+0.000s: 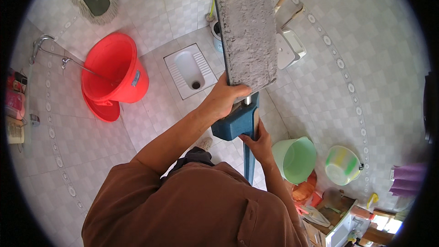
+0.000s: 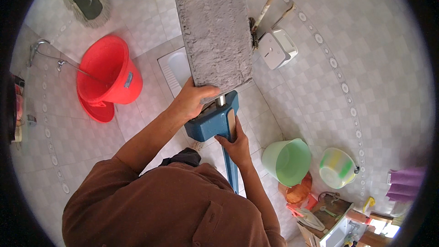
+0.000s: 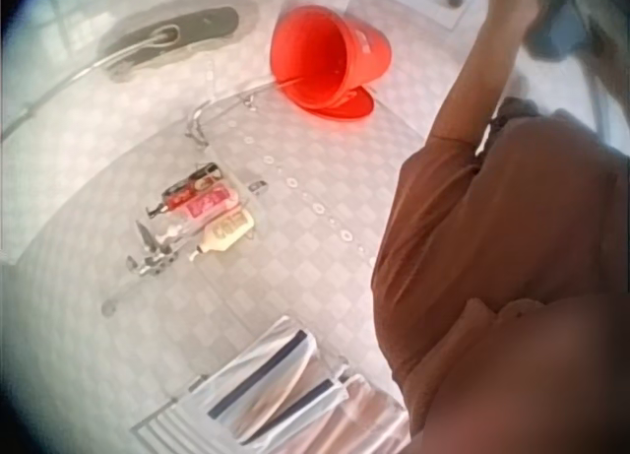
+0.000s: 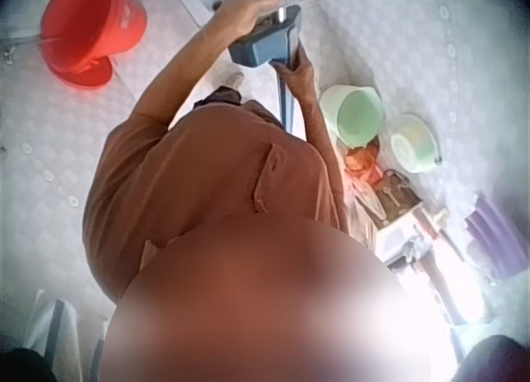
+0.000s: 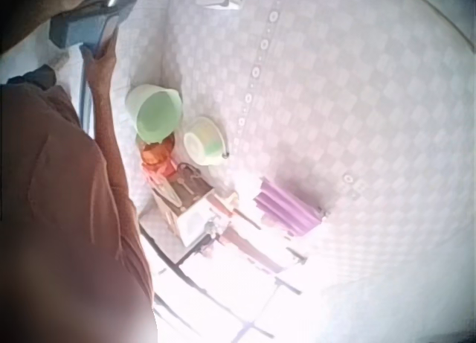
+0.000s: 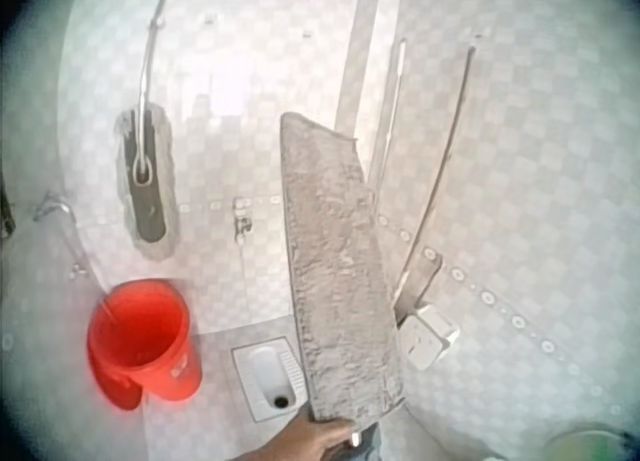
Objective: The person assembles a flat mop by attaching a grey microfiber pad to a blue mop head. They repeatedly detach and reattach the pad, adjusting its position and orientation on the mop head throughout the clip.
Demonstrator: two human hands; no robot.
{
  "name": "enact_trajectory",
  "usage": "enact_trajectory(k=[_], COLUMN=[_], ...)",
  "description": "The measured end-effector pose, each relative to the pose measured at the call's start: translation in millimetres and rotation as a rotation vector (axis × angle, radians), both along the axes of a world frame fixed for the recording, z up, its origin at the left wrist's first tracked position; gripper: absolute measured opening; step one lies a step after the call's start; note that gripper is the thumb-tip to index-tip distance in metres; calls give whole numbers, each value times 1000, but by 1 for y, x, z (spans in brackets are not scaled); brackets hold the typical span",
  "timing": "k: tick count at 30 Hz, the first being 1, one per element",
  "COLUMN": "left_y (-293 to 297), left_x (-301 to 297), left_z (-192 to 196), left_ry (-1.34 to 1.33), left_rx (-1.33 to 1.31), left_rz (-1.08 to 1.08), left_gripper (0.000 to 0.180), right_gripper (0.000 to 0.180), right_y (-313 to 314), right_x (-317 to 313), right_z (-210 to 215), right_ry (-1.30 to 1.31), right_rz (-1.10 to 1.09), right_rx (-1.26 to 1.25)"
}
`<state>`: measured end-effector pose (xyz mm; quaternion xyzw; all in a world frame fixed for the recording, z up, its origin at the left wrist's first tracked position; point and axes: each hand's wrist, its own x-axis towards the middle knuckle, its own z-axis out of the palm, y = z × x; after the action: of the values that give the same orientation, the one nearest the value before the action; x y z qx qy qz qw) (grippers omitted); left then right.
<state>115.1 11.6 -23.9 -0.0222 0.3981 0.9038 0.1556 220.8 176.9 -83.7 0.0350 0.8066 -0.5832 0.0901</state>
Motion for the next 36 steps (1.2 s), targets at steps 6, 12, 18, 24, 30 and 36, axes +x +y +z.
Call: enact_trajectory(k=[6,12,18,24,30,36], left_y=[5,5,8,9,11,9], left_x=[0,-2,-3,-1,2,2], left_z=[7,2,5,11,14,24], left_ry=[13,17,19,-10,-29,36], left_rx=[-57,-42,-56,-107,-73,-61], left_rz=[43,49,73,122,90,62], left_gripper=[62,60,60,53,54,50], right_gripper=[89,92,75,68,68,64], right_y=[-24,-25,-16,-27,-26,-25], right_x=[13,24,21,30,39,40], right_z=[2,-14,1,13,13,19], right_ry=[215,357,216,326,328,280], right_rz=[-180,-284,-207,-269,-295,-336], right_rx=[407,486,364,517,509,429])
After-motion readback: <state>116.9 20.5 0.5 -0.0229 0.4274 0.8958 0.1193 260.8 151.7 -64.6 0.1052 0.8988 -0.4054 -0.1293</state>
